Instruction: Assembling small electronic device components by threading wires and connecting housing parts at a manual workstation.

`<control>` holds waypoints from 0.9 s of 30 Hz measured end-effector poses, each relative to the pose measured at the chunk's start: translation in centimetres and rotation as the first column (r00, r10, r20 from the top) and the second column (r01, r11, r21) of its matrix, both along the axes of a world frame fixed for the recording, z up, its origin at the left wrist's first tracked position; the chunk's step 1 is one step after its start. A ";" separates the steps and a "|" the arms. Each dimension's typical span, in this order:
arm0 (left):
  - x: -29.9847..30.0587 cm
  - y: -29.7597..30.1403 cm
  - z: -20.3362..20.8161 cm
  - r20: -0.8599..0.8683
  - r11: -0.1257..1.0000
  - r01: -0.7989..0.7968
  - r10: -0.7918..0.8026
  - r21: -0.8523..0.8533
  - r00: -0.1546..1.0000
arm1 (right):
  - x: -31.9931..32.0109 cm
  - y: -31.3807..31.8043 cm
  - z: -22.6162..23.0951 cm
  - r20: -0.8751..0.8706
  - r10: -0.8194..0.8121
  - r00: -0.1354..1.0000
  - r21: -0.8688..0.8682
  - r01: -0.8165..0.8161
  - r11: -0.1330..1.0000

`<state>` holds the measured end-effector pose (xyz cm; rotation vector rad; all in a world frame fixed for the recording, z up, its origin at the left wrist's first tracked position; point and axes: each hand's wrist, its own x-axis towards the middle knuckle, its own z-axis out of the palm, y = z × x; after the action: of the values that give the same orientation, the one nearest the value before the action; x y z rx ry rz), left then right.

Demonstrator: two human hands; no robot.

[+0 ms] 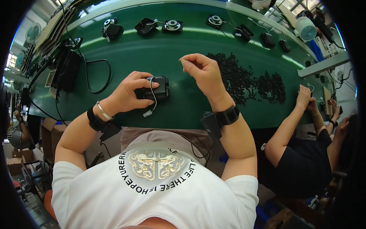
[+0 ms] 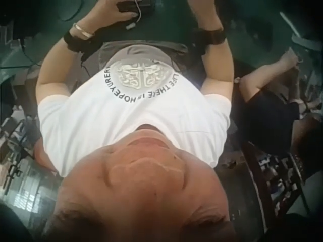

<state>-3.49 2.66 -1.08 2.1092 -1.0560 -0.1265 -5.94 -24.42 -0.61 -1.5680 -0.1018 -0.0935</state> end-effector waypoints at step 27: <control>28.4 -19.6 -3.2 0.100 0.901 -0.318 0.301 0.295 0.948 | 0.0 2.1 -0.4 0.077 0.132 0.988 -0.311 -0.102 0.945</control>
<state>24.91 -16.94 -4.31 2.5495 -0.7506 -0.0841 -5.90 -22.36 -0.98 -1.8642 -0.2978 -0.0620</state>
